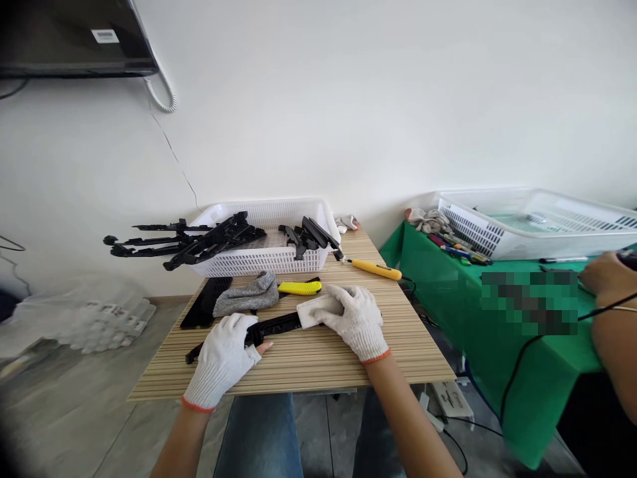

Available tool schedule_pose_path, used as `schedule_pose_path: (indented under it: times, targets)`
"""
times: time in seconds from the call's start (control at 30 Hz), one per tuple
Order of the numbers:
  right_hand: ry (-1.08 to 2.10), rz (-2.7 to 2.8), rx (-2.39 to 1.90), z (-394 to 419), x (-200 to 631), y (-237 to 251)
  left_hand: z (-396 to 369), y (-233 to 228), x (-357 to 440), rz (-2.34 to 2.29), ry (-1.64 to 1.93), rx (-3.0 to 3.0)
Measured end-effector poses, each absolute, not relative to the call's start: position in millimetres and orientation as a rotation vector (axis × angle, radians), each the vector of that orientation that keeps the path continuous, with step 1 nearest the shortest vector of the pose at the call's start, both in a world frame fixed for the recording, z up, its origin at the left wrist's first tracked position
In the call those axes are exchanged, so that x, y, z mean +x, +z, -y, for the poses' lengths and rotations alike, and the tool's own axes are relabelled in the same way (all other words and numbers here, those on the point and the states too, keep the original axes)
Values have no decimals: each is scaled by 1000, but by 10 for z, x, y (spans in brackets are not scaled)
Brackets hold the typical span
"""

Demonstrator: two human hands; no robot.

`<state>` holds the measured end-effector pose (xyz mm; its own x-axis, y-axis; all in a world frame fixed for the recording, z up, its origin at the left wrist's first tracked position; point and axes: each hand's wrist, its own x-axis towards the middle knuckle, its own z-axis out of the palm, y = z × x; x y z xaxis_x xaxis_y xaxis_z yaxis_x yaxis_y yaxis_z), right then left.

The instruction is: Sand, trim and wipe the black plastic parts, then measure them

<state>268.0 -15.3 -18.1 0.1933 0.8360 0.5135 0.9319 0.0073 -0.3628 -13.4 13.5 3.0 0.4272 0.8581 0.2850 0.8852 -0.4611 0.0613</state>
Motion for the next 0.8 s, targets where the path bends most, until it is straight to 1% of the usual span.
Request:
schedule_pose_path:
  times: [0.17,0.33,0.6,0.8]
  targets:
    - [-44,1605,-1911,152,2704,-158,-134,29,-135,1569,-427,-2590]
    - [59,1576,-1885,148,2745,-184,-145,18,-140,1573,-427,-2594]
    - [17,1514,-1752,124,2784,-277,-134,35,-132,1570,-414,-2599]
    - [-31,1402,-1815,117,2786,-282,-127,36,-131,1573,-435,-2602]
